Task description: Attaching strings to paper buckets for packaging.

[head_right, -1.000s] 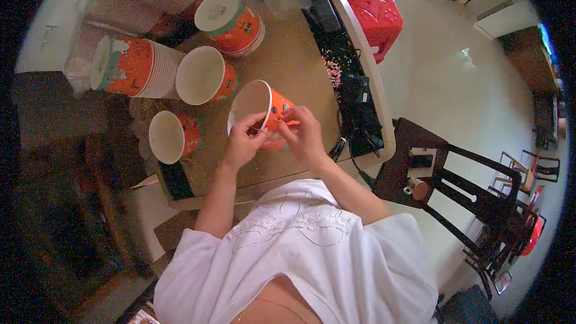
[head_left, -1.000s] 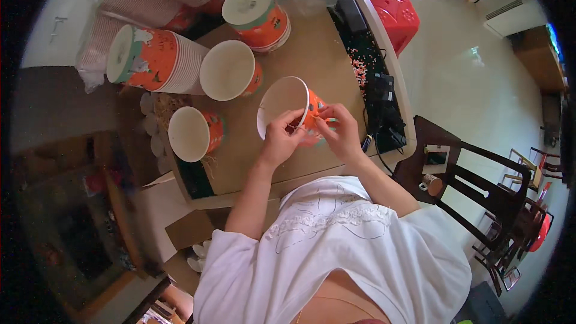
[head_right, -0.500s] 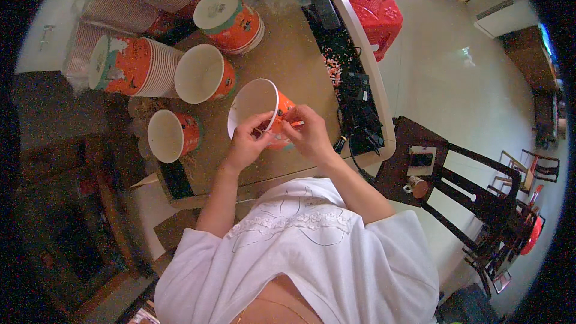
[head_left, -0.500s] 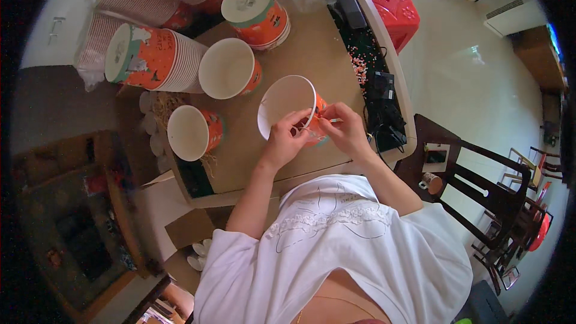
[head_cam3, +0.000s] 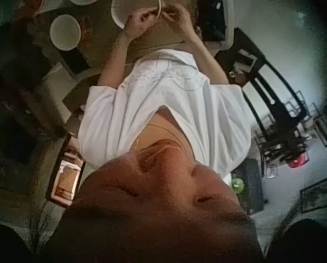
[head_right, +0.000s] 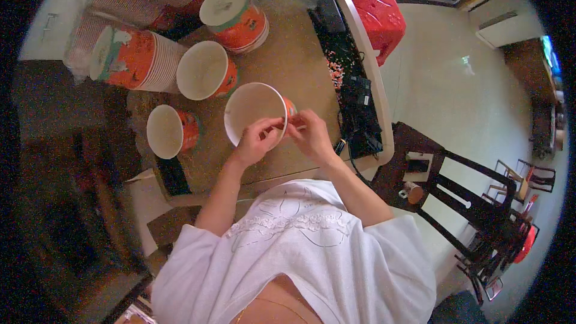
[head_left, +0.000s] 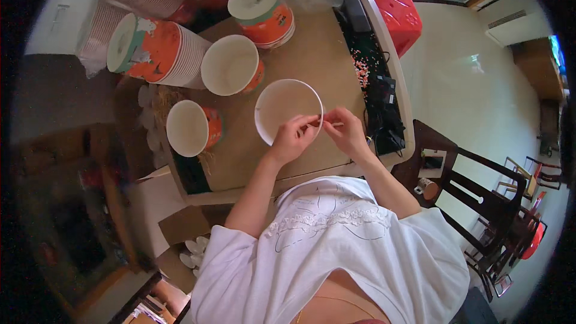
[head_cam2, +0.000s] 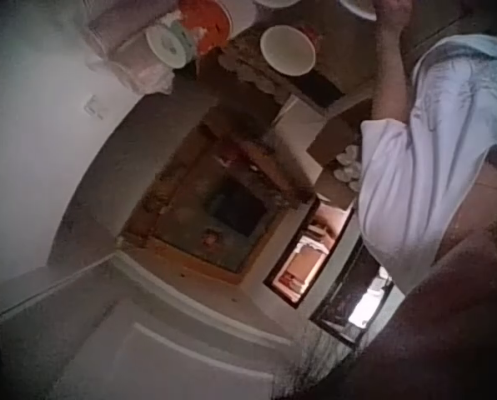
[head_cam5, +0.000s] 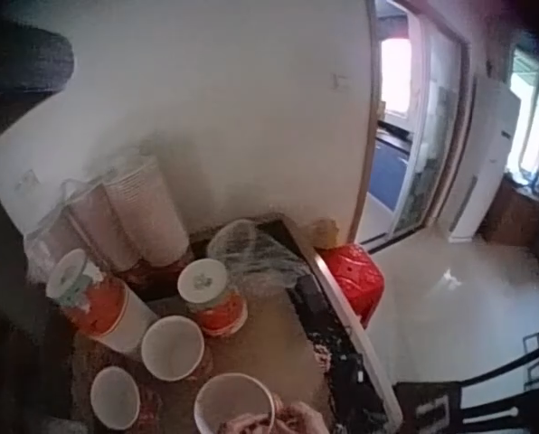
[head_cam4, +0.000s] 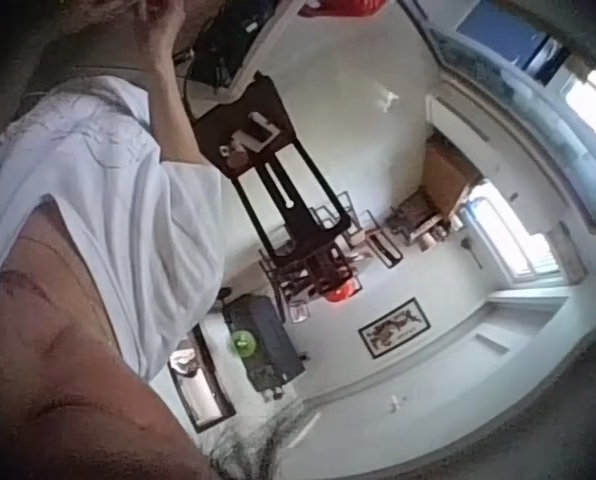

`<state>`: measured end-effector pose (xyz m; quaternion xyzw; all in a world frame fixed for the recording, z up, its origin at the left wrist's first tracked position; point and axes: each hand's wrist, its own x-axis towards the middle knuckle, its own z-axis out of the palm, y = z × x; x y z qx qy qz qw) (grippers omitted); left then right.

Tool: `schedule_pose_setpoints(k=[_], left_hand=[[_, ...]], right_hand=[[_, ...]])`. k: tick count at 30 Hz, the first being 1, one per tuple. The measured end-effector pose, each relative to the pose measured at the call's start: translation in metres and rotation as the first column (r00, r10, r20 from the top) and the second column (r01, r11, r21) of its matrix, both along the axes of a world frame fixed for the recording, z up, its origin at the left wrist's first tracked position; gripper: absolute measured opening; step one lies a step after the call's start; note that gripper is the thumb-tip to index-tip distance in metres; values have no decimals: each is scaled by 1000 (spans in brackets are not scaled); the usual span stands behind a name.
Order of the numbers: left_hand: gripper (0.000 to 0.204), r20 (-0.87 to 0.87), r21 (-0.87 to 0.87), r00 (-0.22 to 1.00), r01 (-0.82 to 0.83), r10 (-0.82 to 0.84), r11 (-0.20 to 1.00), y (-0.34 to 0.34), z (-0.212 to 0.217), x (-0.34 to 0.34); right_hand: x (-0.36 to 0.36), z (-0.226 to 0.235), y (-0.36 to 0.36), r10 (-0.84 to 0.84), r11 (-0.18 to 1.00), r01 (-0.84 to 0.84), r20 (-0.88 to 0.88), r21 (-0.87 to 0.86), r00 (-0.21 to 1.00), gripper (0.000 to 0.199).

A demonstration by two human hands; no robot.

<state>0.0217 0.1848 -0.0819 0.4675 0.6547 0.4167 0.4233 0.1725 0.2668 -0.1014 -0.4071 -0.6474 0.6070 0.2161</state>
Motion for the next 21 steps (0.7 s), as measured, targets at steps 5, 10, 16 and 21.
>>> schedule_pose_setpoints(k=[5, 10, 16, 21], left_hand=[[16, -125, -5, 991, -56, 55, 998, 1, -17, 7], [9, -187, -27, 975, -130, 122, 991, -1, -29, 5], [13, -91, -15, 980, -180, 178, 983, -2, -23, 4], [19, -103, 25, 977, -187, 188, 982, -5, -28, -4]], right_hand=[[3, -29, -2, 18, 999, -17, 38, -33, 999, 13], [5, -22, -2, -49, 989, 39, 70, 140, 996, 11], [-20, 20, 15, 228, 777, -311, 215, 547, 950, 12], [-32, 6, 34, 362, 671, -557, 440, 488, 822, 8]])
